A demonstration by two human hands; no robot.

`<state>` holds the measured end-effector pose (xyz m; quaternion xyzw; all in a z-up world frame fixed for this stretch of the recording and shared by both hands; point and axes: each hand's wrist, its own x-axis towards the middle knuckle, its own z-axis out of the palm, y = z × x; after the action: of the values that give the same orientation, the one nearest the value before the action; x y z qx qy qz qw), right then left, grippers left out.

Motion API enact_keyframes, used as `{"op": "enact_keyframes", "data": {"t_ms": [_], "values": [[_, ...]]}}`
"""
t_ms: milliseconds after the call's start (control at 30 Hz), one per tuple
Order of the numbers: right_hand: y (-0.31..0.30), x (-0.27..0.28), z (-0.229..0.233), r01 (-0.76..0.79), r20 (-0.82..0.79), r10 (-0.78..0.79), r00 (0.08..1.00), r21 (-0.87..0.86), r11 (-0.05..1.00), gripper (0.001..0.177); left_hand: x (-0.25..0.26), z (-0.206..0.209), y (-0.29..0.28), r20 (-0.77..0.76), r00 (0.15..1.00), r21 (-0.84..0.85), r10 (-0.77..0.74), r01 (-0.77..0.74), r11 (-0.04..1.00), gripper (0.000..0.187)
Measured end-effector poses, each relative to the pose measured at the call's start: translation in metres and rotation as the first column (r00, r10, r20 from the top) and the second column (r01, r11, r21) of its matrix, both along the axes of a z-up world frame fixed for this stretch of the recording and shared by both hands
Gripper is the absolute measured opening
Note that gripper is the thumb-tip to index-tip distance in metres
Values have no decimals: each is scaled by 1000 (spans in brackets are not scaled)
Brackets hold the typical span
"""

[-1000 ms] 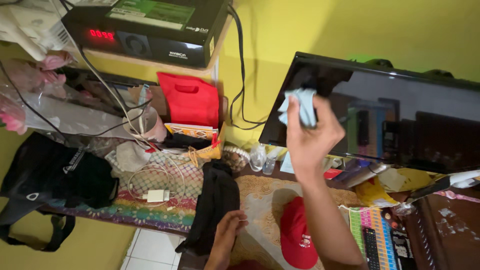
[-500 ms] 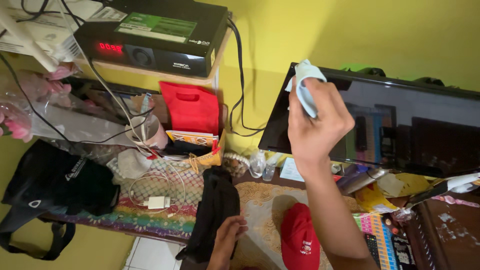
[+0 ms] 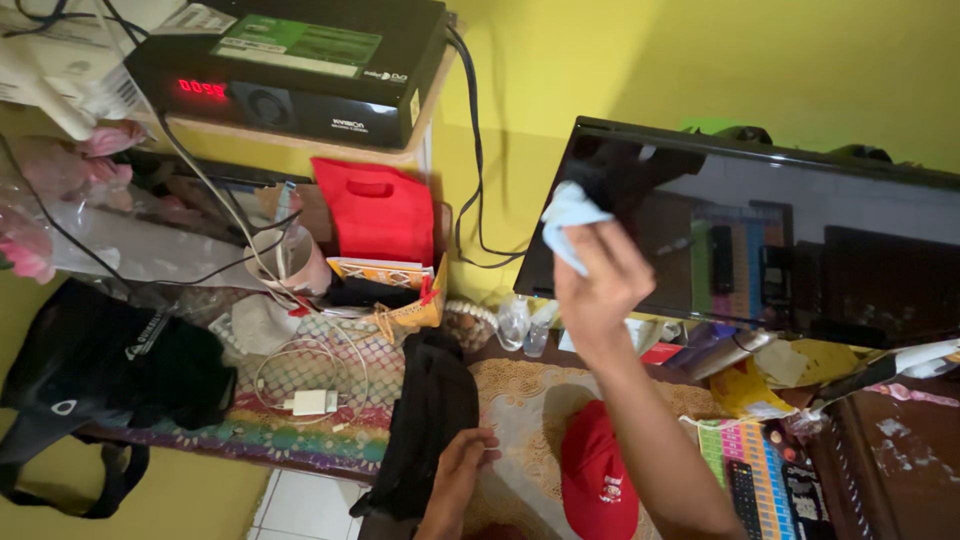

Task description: The person cleans a television screen using a cloth and liquid from a small bottle.

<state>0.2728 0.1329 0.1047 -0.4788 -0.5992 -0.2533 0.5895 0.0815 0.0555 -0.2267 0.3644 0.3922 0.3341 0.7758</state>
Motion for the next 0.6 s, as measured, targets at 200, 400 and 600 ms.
{"op": "enact_keyframes", "data": {"t_ms": [200, 400, 600], "values": [[9, 14, -85, 69, 71, -63, 995, -87, 994, 24, 2, 9, 0, -11, 1000, 21, -16, 16, 1000, 27], [3, 18, -142, -19, -80, -7, 997, -323, 946, 26, 3, 7, 1, -10, 1000, 3, -24, 24, 1000, 28], [5, 14, -170, -64, -251, -50, 967, -427, 902, 27, 4, 18, 1, -47, 998, -1, -36, 36, 999, 29]]}}
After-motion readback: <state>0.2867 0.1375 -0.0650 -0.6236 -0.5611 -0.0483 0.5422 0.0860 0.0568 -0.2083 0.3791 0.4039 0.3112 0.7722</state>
